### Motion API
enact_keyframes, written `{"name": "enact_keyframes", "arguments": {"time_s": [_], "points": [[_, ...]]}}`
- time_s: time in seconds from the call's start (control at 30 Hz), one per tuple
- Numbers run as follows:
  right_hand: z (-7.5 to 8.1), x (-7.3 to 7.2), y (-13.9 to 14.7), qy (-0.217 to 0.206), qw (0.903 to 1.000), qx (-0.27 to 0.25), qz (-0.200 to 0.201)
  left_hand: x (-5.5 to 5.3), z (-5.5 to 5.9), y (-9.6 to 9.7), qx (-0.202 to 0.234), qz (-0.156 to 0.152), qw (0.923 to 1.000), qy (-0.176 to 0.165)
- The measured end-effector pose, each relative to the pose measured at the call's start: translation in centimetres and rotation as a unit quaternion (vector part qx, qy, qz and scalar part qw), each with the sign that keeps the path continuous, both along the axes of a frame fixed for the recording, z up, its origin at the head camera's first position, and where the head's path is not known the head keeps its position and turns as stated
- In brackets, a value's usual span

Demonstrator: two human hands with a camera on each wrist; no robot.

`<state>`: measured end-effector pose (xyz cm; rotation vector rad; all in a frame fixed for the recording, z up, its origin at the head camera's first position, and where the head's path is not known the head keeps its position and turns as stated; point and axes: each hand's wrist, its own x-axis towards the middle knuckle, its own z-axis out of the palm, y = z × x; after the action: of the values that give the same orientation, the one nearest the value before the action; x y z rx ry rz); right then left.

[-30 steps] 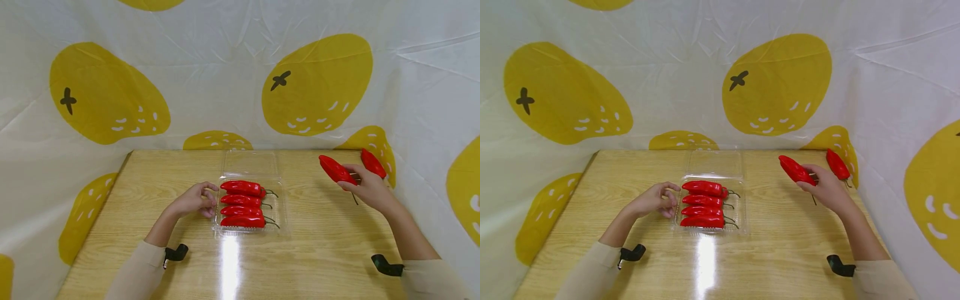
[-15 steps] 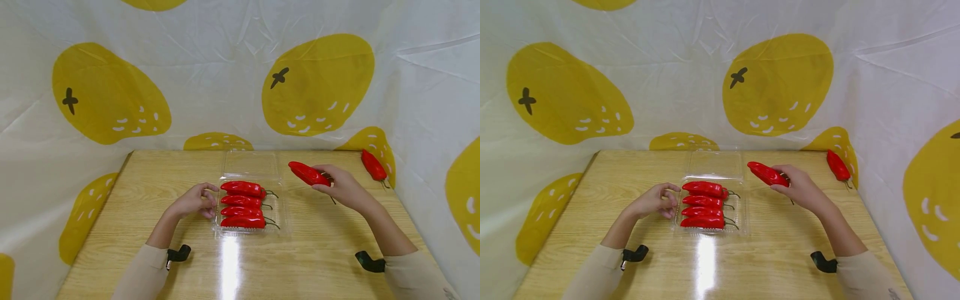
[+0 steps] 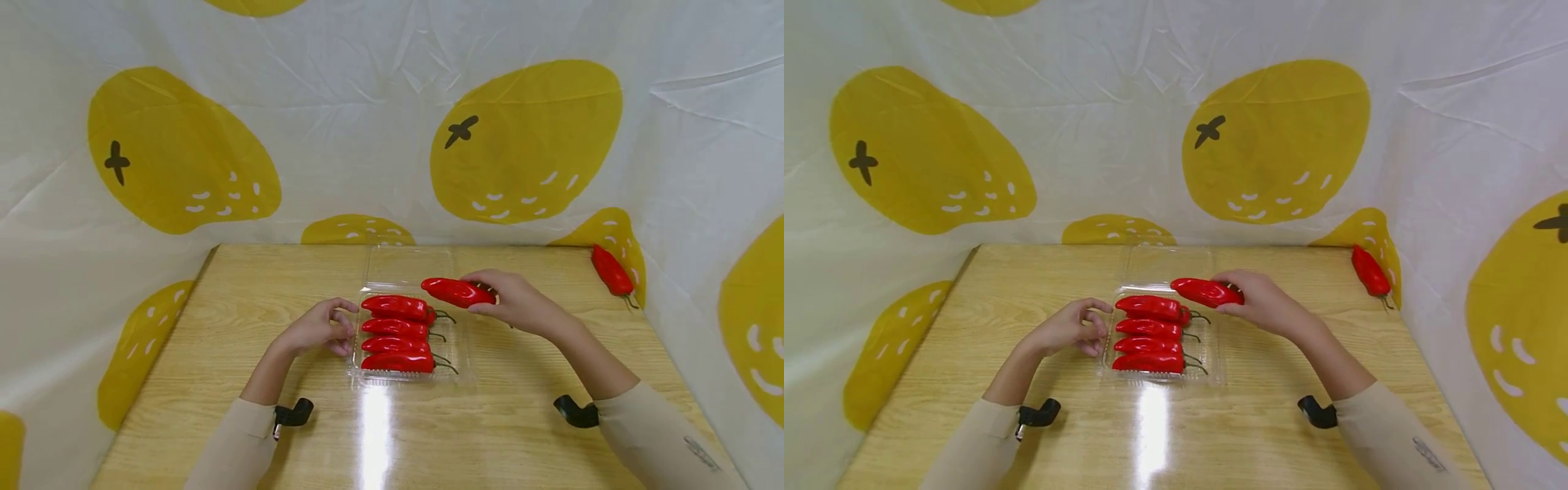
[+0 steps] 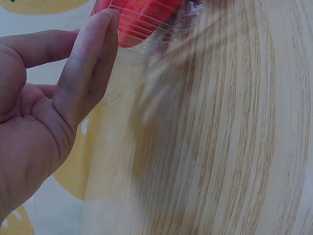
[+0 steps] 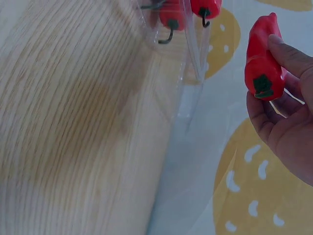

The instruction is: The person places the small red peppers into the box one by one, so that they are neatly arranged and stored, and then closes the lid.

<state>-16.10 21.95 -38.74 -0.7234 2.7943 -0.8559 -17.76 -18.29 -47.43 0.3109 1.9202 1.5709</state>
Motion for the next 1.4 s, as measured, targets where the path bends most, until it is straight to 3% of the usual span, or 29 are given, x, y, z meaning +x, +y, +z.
{"name": "enact_keyframes", "arguments": {"time_s": [0.3, 0.5, 1.03, 1.4], "points": [[0.0, -0.4, -3.2, -0.015, 0.9989, 0.000, 0.045, -0.1, 0.1, 0.0, -0.002, -0.001, 1.0000, 0.000], [-0.6, -0.5, -5.0, 0.009, 0.9980, 0.014, 0.060, 0.0, 0.2, 0.0, 0.001, -0.003, 1.0000, 0.000], [-1.8, -0.4, -8.6, 0.008, 0.9951, 0.052, 0.083, -0.2, 0.0, 0.0, -0.005, 0.000, 1.0000, -0.002], [-3.0, 0.1, -10.3, 0.042, 0.9948, 0.060, 0.071, -0.1, 0.2, 0.1, -0.002, 0.003, 1.0000, -0.003]]}}
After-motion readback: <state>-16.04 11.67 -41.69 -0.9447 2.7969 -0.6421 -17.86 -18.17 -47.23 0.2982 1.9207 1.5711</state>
